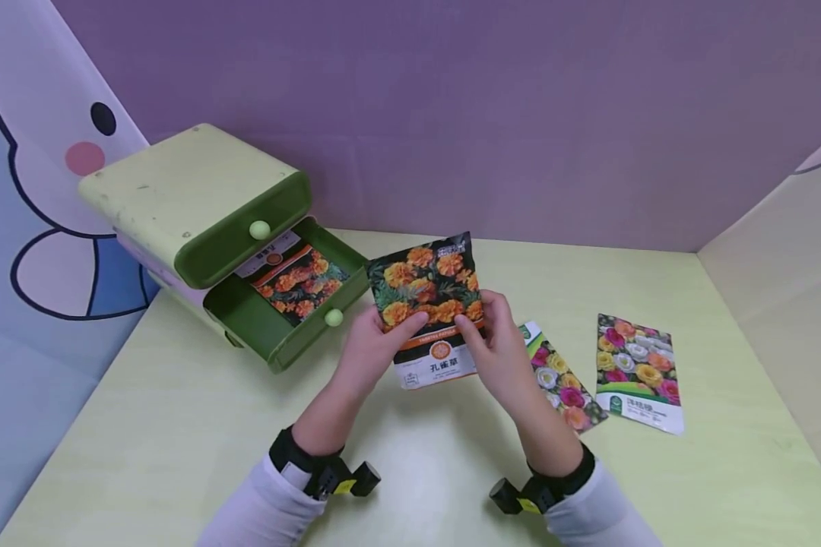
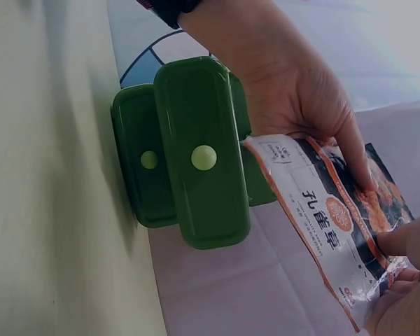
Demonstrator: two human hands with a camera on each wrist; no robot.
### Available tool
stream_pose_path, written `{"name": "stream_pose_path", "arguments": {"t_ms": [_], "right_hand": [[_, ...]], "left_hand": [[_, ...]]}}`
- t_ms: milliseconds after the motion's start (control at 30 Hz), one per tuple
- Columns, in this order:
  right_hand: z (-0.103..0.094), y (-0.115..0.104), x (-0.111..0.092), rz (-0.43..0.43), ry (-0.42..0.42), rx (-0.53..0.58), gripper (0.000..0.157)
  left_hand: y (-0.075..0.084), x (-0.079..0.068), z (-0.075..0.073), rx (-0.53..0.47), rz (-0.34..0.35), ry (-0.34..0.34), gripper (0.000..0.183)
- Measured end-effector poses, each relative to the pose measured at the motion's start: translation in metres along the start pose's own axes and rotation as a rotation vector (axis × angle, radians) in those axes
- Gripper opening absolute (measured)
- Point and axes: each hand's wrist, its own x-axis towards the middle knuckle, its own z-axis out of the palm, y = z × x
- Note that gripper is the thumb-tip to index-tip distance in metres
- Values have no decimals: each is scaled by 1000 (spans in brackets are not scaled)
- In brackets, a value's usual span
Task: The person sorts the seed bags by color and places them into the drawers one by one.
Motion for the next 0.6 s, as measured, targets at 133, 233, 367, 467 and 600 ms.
{"name": "stream_pose_path", "arguments": {"t_ms": [133, 233, 367, 467, 600], "right_hand": [[0, 0, 0, -28, -8, -26, 33], [0, -2, -2, -40, -19, -45, 33], [-1, -4, -6, -69, -30, -99, 34], [-1, -4, -7, -89, -31, -129, 35], [-1, -4, -6, -99, -37, -138, 36]], "left_hand": [[-1, 0, 1, 18, -23, 35, 33], [-2, 0, 1, 10, -36, 42, 33], [0, -2, 1, -11, -47, 37, 32], [2, -3, 1, -17, -50, 35, 32], [2, -4, 0, -30, -45, 32, 32]]}}
